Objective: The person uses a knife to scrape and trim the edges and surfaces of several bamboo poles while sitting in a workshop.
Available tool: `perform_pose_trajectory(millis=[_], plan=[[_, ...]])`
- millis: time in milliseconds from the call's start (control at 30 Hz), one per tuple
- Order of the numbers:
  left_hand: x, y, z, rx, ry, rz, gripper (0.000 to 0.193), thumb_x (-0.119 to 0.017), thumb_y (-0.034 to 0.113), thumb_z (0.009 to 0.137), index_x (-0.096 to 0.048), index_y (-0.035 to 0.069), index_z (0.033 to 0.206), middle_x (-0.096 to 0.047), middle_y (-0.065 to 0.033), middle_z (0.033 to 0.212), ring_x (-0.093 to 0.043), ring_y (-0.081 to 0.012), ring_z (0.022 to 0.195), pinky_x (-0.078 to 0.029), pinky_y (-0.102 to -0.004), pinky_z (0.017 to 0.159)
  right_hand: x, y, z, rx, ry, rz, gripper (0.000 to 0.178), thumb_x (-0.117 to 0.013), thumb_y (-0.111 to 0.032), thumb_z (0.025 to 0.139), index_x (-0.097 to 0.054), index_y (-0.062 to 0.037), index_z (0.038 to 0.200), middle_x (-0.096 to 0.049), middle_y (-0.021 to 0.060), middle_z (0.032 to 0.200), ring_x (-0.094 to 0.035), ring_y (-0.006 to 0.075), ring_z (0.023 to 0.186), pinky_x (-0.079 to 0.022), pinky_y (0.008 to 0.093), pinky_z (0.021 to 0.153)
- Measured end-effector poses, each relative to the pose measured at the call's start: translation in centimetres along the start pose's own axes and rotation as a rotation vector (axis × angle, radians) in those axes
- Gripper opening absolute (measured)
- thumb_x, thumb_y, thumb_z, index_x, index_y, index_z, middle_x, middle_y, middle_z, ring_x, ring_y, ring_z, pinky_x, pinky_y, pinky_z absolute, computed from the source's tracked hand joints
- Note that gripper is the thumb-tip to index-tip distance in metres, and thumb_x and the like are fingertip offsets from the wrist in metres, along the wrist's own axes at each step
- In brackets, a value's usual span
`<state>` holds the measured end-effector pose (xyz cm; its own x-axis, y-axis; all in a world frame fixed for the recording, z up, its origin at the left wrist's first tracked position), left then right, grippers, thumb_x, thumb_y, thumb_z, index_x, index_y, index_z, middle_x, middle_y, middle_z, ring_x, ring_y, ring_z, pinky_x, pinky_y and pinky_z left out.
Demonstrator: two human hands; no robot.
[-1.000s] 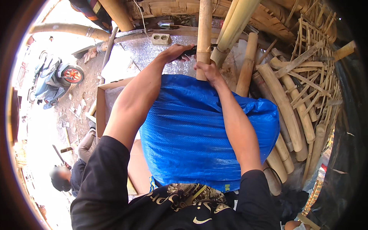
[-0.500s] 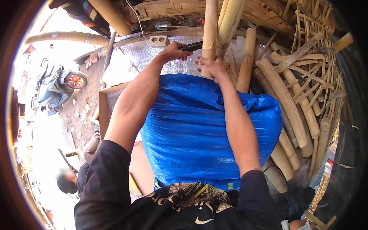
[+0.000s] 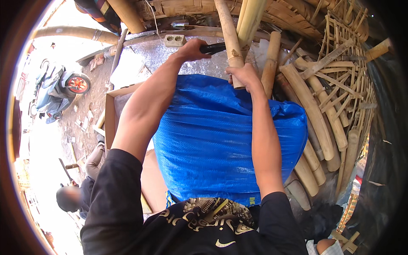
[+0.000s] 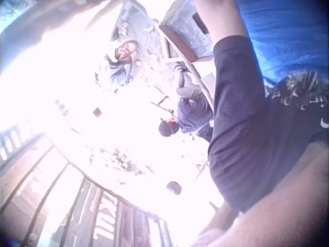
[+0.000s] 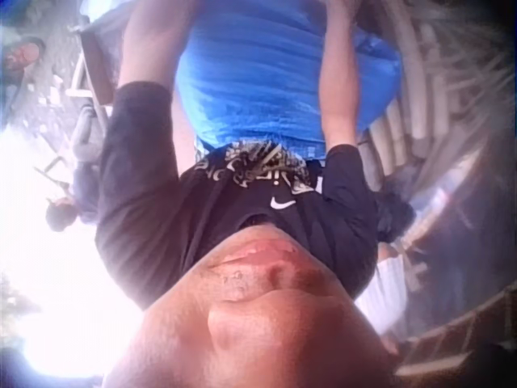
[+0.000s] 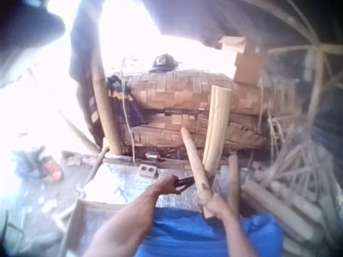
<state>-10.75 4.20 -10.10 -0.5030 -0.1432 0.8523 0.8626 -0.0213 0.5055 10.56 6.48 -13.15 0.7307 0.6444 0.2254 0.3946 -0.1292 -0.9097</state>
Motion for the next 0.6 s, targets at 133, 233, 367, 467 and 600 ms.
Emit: perform_pose_trajectory(millis=[133, 233, 367, 467, 600], plan=[[-1.2, -0.1, 0.2, 0.202, -0.231, 0.076, 0.055, -0.092, 0.041, 0.064, -0.076, 0.001, 0.098, -0.075, -0.0195, 0.093, -0.073, -0.0306, 0.093, -0.057, -0.0435, 0.083, 0.2, 1.0, 0.4, -0.014, 0.016, -0.035, 0.028, -0.078, -0.015, 0.076, -0.07, 0.0089, 0.088, -0.07, 0.0135, 0.069, -0.069, 0.0202, 0.056, -0.055, 0.0315, 0.052], [0.0, 2.6, 0.2, 0.207, -0.131, 0.371, 0.069, -0.092, 0.057, 0.059, -0.077, 0.003, 0.1, -0.076, -0.0153, 0.1, -0.073, -0.0314, 0.096, -0.057, -0.0453, 0.085, 0.6, 1.2, 0.6, -0.015, 0.012, -0.077, 0.027, -0.078, -0.016, 0.076, -0.071, 0.0076, 0.087, -0.07, 0.0132, 0.069, -0.069, 0.02, 0.056, -0.055, 0.0316, 0.052], [-0.6, 3.7, 0.2, 0.282, -0.174, 0.488, 0.081, -0.088, 0.071, 0.054, -0.078, 0.008, 0.105, -0.076, -0.0102, 0.105, -0.074, -0.0292, 0.098, -0.057, -0.0427, 0.087, -0.6, 0.5, -0.1, -0.009, -0.011, -0.06, 0.028, -0.078, -0.016, 0.076, -0.07, 0.0079, 0.088, -0.07, 0.0137, 0.069, -0.069, 0.0208, 0.056, -0.055, 0.0325, 0.052], [-3.0, 2.9, 1.4, 0.371, -0.134, 0.528, 0.082, -0.086, 0.075, 0.054, -0.078, 0.012, 0.106, -0.077, -0.0066, 0.106, -0.074, -0.0247, 0.098, -0.058, -0.0462, 0.08, -1.2, 0.3, -0.5, -0.034, -0.006, 0.043, 0.028, -0.077, -0.015, 0.076, -0.07, 0.0083, 0.09, -0.069, 0.0142, 0.069, -0.068, 0.0214, 0.056, -0.055, 0.0333, 0.051], [-4.5, 2.5, 2.0, 0.45, -0.038, 0.407, 0.046, -0.08, 0.048, 0.074, -0.078, 0.009, 0.098, -0.076, -0.0118, 0.103, -0.073, -0.028, 0.1, -0.057, -0.0412, 0.083, -1.2, 0.4, -0.7, -0.063, -0.012, 0.05, 0.03, -0.076, -0.017, 0.077, -0.069, 0.0083, 0.091, -0.069, 0.0135, 0.071, -0.068, 0.0215, 0.057, -0.055, 0.0336, 0.051]])
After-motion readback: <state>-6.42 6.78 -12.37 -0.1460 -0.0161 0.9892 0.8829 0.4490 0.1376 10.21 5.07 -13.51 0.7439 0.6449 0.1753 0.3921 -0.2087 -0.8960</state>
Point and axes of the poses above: each hand's wrist, its own z-axis towards the middle knuckle, its own x-axis out of the back of the hand, y = z × x, the point moved 10 cm from there along z, towards the middle knuckle
